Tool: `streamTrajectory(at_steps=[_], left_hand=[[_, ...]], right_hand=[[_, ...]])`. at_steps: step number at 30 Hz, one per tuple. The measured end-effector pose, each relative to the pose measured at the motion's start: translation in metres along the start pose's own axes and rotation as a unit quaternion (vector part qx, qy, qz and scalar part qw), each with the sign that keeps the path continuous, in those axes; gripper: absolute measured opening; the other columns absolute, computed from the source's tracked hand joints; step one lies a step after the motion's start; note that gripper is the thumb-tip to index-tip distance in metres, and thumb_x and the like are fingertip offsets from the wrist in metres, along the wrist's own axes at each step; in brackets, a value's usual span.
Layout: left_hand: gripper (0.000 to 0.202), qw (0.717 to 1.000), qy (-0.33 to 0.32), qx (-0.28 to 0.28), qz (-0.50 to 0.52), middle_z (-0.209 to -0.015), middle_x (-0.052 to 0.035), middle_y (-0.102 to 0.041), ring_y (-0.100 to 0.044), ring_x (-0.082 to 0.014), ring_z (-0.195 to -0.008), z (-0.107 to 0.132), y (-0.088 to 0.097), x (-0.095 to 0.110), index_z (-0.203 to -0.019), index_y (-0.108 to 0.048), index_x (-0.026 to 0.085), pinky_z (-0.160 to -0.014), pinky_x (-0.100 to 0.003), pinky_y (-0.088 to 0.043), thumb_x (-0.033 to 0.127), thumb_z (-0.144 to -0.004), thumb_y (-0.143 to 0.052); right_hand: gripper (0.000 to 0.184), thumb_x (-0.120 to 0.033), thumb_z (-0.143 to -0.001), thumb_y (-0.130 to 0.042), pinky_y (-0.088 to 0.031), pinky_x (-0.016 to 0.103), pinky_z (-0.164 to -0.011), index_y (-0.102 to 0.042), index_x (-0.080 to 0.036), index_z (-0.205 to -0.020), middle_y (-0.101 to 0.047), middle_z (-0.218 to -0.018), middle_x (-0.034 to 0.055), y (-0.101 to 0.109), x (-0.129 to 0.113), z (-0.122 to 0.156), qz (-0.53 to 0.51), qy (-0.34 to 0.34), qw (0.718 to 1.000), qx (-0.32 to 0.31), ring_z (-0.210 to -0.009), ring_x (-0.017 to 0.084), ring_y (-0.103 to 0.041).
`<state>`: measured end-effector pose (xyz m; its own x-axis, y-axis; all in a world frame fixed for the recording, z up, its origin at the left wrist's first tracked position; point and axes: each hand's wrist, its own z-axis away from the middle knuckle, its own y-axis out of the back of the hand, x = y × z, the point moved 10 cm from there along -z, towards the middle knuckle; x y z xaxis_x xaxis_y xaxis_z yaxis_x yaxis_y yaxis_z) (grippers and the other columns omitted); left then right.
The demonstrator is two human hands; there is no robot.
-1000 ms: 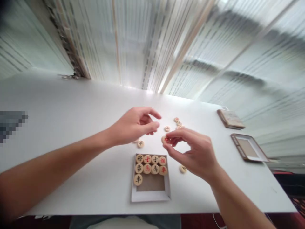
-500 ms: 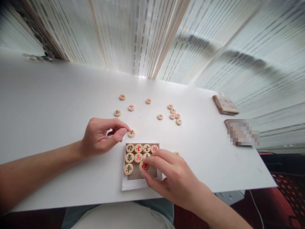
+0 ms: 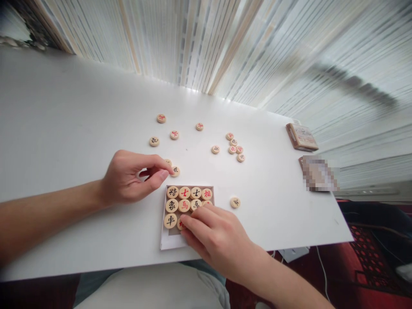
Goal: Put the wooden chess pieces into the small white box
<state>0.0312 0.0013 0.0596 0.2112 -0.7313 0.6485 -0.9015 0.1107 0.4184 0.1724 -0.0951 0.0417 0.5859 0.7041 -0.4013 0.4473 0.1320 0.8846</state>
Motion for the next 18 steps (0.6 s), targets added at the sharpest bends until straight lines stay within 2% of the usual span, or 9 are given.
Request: streamTrajectory(at_steps=[11,18], left_hand=[[0.016,1.000,-0.001,-0.014,-0.008,-0.056,0.0025,-0.068,-0.047,-0.0069,-0.042,-0.0009,-0.0029,0.0011,-0.080,-0.072,0.019,-0.043,-0.020,-0.039,0.013,-0.090,-0.061],[0.017,0.998,0.045,-0.035,-0.002,-0.060,-0.0003,-0.072,-0.046,-0.0092,-0.042,-0.0005,-0.0069,-0.0081,-0.079,-0.073,0.021,-0.042,-0.024,-0.038,0.019,-0.090,-0.061]], right_hand=[[0.011,-0.013,-0.103,-0.066,-0.049,0.032,-0.062,-0.074,-0.010,-0.110,-0.074,-0.087,0.0082,0.0002,-0.0035,-0.0011,0.021,0.009,1.000,0.010,-0.071,0.018,-0.064],[0.014,-0.016,-0.104,-0.065,-0.053,0.032,-0.064,-0.073,-0.012,-0.115,-0.075,-0.089,0.0086,0.0019,-0.0024,-0.0003,0.014,0.007,1.000,0.007,-0.074,0.019,-0.067]])
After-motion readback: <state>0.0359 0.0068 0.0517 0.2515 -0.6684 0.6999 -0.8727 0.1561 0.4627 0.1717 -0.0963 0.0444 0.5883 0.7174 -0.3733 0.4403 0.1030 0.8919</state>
